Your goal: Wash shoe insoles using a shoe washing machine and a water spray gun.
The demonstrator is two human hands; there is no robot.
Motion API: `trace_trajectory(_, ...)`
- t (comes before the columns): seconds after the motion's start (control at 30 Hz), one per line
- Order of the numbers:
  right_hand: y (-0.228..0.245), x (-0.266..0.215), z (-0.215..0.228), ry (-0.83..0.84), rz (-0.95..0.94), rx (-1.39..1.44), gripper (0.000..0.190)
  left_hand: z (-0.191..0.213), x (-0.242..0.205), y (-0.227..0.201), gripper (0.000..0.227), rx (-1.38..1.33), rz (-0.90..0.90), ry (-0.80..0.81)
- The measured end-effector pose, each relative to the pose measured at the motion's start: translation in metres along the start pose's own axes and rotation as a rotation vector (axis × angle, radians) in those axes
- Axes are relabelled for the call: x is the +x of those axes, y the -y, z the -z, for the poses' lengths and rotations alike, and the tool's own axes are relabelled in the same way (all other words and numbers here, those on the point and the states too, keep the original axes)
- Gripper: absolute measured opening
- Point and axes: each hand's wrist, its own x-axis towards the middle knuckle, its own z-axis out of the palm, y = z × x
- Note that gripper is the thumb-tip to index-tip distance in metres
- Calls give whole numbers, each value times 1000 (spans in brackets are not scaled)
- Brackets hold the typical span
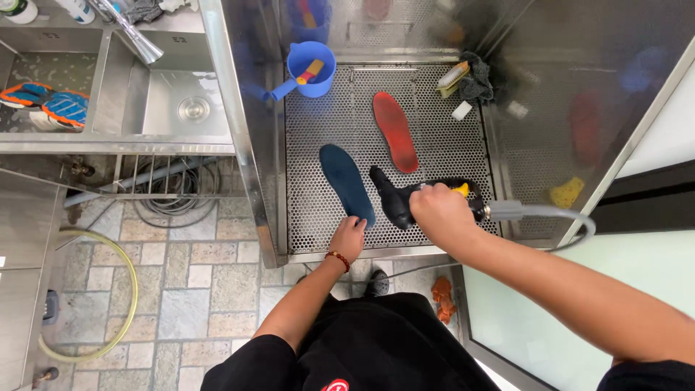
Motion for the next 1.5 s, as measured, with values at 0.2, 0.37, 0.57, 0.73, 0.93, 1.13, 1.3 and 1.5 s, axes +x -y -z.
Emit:
trace_trajectory(0.2,-24,-62,10,101,-389,393,21,52,83,25,55,275,-19,69)
trace_trajectory(0.37,-9,-105,15,231,-440,556,32,124,131,9,73,618,23,559)
trace_trajectory(0.57,-3,-110,8,308,-320,512,32,87,94,34,66,486,371,293)
trace_trajectory(0.73,1,-90,14,255,-141,468,24,52,32,37,55,382,338,17)
trace_trajectory(0.93,3,-58,15,176,66,178,9,22,9,52,51,319,119,-94)
trace_trajectory(1.13,-8,-49,49,159,74,189,12,75,59,22,76,322,271,186)
trace_trajectory(1.3,-21,-56,77,133,-20,269,24,125,73,-4,88,356,318,326)
trace_trajectory(1.5,-32,-68,51,43,-86,242,11,67,66,24,64,320,34,311)
